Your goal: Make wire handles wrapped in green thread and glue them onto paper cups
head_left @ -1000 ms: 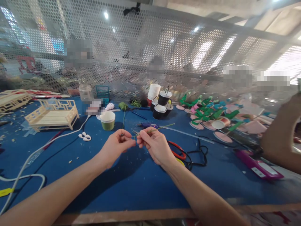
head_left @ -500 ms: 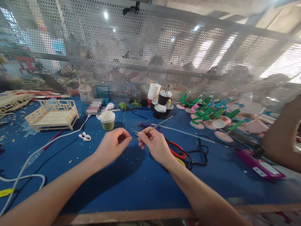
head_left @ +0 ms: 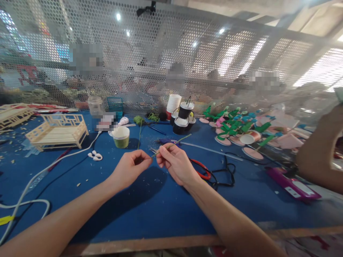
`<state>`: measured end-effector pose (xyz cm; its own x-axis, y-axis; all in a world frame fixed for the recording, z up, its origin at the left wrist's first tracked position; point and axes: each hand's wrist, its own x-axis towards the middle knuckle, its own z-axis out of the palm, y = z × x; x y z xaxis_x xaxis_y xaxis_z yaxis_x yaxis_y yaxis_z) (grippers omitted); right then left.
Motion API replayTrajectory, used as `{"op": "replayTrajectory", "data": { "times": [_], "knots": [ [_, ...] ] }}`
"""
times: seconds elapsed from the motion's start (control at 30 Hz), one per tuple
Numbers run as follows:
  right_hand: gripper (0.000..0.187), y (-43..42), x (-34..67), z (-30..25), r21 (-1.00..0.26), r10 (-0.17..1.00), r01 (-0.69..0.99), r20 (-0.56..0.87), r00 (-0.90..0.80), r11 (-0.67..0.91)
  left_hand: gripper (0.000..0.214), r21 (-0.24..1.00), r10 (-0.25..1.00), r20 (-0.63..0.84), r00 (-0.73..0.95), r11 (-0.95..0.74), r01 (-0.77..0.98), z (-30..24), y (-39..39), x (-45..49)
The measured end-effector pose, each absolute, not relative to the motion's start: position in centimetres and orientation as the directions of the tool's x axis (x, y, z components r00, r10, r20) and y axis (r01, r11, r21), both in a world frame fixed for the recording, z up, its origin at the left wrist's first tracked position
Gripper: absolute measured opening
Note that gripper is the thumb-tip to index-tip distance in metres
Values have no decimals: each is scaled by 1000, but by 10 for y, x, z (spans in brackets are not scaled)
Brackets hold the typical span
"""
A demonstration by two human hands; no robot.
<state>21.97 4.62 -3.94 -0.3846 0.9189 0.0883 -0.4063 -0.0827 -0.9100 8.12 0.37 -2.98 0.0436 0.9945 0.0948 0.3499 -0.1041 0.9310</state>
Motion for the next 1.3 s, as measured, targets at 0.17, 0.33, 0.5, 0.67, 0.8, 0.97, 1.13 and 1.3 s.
{"op": "replayTrajectory", "data": {
  "times": [0.17, 0.33, 0.5, 0.67, 0.8, 0.97, 1.13, 1.3],
  "knots": [
    [22, 46, 222, -39, -918, 869, -375, 76, -489, -131, 20, 936, 995, 81, 53, -95, 340, -30, 9, 78],
    [21, 45, 223, -37, -988, 893, -145, 118, -435, 60, 19, 887, 989, 150, 16, -142, 439, -28, 9, 74],
    [18, 43, 223, -36, -976, 930, 8, 205, -304, 218, 18, 838, 979, 202, 22, -184, 513, -27, 4, 77],
    [19, 43, 221, -39, -974, 938, -103, 222, -267, 201, 19, 848, 982, 179, 61, -186, 497, -30, 1, 81],
    [21, 43, 220, -40, -944, 929, -327, 149, -338, 32, 19, 900, 990, 119, 70, -137, 415, -30, 3, 80],
    [23, 42, 220, -36, -913, 884, -391, 85, -461, -117, 20, 917, 990, 116, 81, -138, 374, -31, 7, 76],
    [21, 43, 224, -33, -978, 864, -206, 95, -494, -10, 17, 871, 986, 146, 80, -166, 461, -27, 7, 72],
    [16, 42, 227, -33, -967, 896, 66, 199, -396, 244, 10, 690, 942, 319, 100, -304, 657, -25, 5, 72]
  ]
}}
